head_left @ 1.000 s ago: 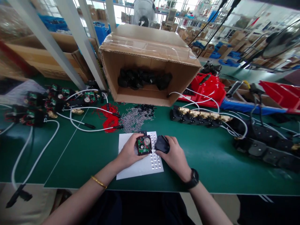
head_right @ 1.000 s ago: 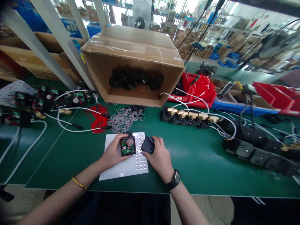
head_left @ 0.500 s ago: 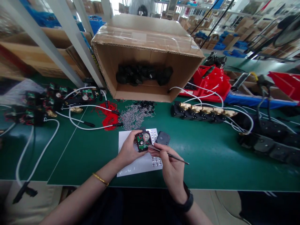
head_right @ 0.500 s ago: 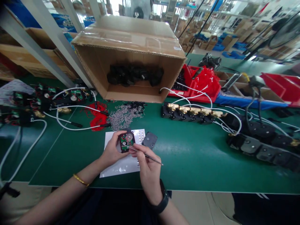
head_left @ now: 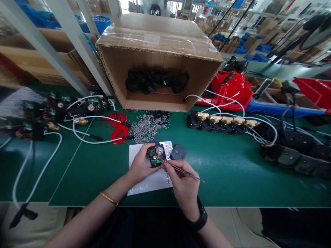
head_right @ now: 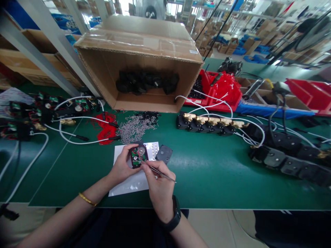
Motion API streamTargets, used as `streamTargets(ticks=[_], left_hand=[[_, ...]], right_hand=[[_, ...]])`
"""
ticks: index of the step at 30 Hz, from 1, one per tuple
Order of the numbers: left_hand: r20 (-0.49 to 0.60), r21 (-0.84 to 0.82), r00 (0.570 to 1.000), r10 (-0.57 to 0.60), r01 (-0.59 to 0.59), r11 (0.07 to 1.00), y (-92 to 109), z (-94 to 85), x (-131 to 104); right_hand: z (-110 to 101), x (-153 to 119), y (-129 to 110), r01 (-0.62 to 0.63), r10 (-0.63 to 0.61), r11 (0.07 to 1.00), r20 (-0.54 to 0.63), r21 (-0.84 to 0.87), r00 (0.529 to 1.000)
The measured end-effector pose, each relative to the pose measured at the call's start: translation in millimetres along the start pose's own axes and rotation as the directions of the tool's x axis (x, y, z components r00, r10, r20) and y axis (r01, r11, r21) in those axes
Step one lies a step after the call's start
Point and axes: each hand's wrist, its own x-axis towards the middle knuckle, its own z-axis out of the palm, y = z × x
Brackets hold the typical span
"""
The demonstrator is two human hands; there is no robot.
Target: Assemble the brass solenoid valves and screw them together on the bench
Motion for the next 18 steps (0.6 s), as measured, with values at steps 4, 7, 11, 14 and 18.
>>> streamTargets(ticks=[4,7,11,14,18], left_hand=[[-0.011,0.003,1.000,0.017,-0.017,1.000,2.8,-1.9,0.4],[-0.013,-0.012,1.000,0.013,-0.013,1.000,4.2,-2.6,0.5],[-0.009,-0.020,1.000,0.002,-0.002,1.000,3.0,-2.0,0.4],[0.000,-0.039,1.000,-0.012,0.012,0.999,0.3,-0.6,-0.1],[0.026,-0.075,0.998,-0.050,0.052,0.996,-1.9,0.0,0.3]], right_hand=[[0.3,0.9,-5.2,0.087,-0.083,0.989,0.034,-0.117,0.996],[-1.7,3.6,-8.5,0.123,-0.113,0.980,0.067,-0.157,0.991],[-3.0,9.5,-11.7,0.135,-0.123,0.976,0.076,-0.172,0.989],[-1.3,12.8,-12.2,0.121,-0.108,0.981,0.092,-0.155,0.990],[-11.3,19.8,-12.9,-0.034,0.025,0.997,0.139,0.065,0.990]])
